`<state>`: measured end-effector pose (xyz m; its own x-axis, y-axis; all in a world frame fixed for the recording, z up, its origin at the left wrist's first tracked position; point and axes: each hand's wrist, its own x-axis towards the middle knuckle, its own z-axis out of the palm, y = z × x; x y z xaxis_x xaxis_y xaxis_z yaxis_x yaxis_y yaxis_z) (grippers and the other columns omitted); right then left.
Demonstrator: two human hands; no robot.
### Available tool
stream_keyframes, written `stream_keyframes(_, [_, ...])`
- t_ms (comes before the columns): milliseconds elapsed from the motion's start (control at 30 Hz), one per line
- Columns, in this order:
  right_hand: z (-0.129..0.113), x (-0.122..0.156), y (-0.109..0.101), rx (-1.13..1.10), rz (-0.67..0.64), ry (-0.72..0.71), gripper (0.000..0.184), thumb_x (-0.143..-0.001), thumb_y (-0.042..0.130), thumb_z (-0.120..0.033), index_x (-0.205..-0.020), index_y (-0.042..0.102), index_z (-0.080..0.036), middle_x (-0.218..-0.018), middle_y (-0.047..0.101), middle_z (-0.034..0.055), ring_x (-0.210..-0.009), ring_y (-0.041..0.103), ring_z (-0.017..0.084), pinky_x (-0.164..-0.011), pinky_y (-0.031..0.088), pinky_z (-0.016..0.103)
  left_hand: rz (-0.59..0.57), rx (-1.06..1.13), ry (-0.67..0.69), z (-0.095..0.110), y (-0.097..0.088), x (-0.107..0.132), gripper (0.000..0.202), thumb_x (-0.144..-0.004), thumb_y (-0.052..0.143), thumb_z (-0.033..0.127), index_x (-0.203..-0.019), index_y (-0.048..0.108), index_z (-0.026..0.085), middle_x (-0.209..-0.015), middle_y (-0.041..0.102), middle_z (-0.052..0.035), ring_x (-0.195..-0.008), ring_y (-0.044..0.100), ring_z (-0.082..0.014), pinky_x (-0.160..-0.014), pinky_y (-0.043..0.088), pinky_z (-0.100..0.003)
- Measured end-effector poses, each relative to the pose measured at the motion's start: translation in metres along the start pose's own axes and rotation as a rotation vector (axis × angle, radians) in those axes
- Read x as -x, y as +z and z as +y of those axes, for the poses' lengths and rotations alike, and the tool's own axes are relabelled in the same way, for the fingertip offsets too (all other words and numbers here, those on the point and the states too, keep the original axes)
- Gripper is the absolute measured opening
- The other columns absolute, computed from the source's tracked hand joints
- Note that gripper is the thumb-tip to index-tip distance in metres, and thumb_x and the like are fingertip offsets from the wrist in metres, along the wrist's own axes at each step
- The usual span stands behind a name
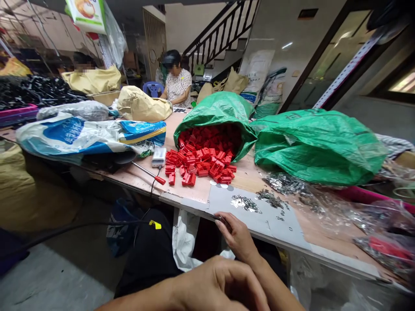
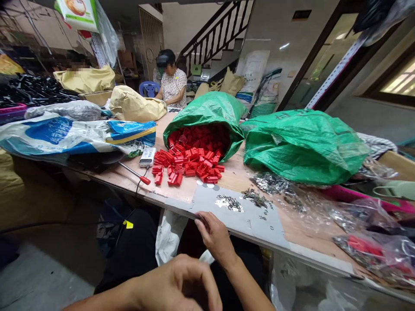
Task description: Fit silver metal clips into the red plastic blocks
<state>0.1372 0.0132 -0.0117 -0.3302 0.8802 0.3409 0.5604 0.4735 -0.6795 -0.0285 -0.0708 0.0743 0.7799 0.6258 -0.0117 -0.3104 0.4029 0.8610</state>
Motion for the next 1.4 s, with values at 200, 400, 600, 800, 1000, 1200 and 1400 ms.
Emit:
stream_keyframes(200, [-0.009, -0.072, 0.027, 0.263, -0.206, -0.037, 0.04, -0.095, 0.056, -0.023, -0.135, 0.052, -0.023, -0.127, 0.056, 0.0078, -0.111, 0.059, 0.019, -0.095, 0.049, 0.031, 0.356, -0.045, -0.08, -0.095, -0.066, -0.009, 0.044, -0.054, 0.089, 0.037, -0.079, 0.062, 0.013, -0.077, 0.068, -0.0042, -0.068, 0.058, -0.0113, -0.067, 0.042, -0.025])
stream_keyframes(400, [-0.006, -0.128, 0.05, 0.444, -0.258, -0.028, 0.048, -0.094, 0.059, -0.02, -0.14, 0.047, -0.026, -0.132, 0.052, 0.0081, -0.113, 0.058, 0.021, -0.089, 0.05, 0.03, 0.429, 0.033, -0.144, -0.132, -0.102, 0.005, 0.046, -0.055, 0.088, 0.035, -0.084, 0.06, 0.012, -0.077, 0.067, -0.0034, -0.07, 0.061, -0.0131, -0.07, 0.045, -0.028])
stream_keyframes(600, [-0.003, -0.139, 0.052, 0.552, -0.252, 0.013, 0.029, -0.096, 0.056, -0.022, -0.124, 0.054, -0.021, -0.121, 0.058, 0.0084, -0.104, 0.06, 0.02, -0.078, 0.048, 0.027, 0.448, 0.129, -0.131, -0.133, -0.115, 0.011, 0.047, -0.058, 0.087, 0.038, -0.086, 0.059, 0.013, -0.083, 0.066, -0.0044, -0.074, 0.065, -0.0154, -0.075, 0.053, -0.034])
stream_keyframes(800, [-0.009, -0.139, 0.04, 0.619, -0.274, 0.045, 0.021, -0.098, 0.055, -0.026, -0.117, 0.055, -0.019, -0.116, 0.062, 0.0089, -0.101, 0.061, 0.021, -0.075, 0.044, 0.027, 0.416, 0.145, -0.127, -0.137, -0.118, 0.013, 0.044, -0.061, 0.087, 0.038, -0.088, 0.061, 0.014, -0.086, 0.066, -0.0045, -0.076, 0.066, -0.0154, -0.076, 0.054, -0.032])
stream_keyframes(1000, [-0.012, -0.14, 0.026, 0.612, -0.292, 0.093, 0.013, -0.094, 0.06, -0.026, -0.104, 0.06, -0.018, -0.098, 0.068, 0.0098, -0.088, 0.063, 0.023, -0.069, 0.038, 0.027, 0.424, 0.194, -0.125, -0.137, -0.121, 0.013, 0.045, -0.062, 0.087, 0.039, -0.088, 0.06, 0.014, -0.088, 0.066, -0.005, -0.078, 0.068, -0.0159, -0.074, 0.054, -0.03])
stream_keyframes(1200, [-0.025, -0.109, 0.013, 0.409, -0.219, 0.159, 0.012, -0.096, 0.056, -0.029, -0.098, 0.059, -0.018, -0.09, 0.067, 0.004, -0.081, 0.06, 0.016, -0.067, 0.036, 0.025, 0.503, 0.096, -0.025, -0.136, -0.115, 0.017, 0.048, -0.068, 0.082, 0.045, -0.1, 0.059, 0.018, -0.09, 0.064, -0.0047, -0.078, 0.066, -0.0162, -0.075, 0.053, -0.03])
stream_keyframes(1400, [-0.051, -0.04, 0.009, 0.045, -0.286, 0.255, 0.014, -0.089, 0.063, -0.028, -0.081, 0.058, -0.017, -0.069, 0.059, -0.0039, -0.063, 0.052, 0.009, -0.056, 0.033, 0.019, 0.929, -0.376, 0.222, -0.111, -0.093, 0.014, 0.07, -0.081, 0.071, 0.037, -0.141, 0.036, 0.028, -0.136, 0.048, -0.0131, -0.106, 0.062, -0.0234, -0.085, 0.055, -0.036])
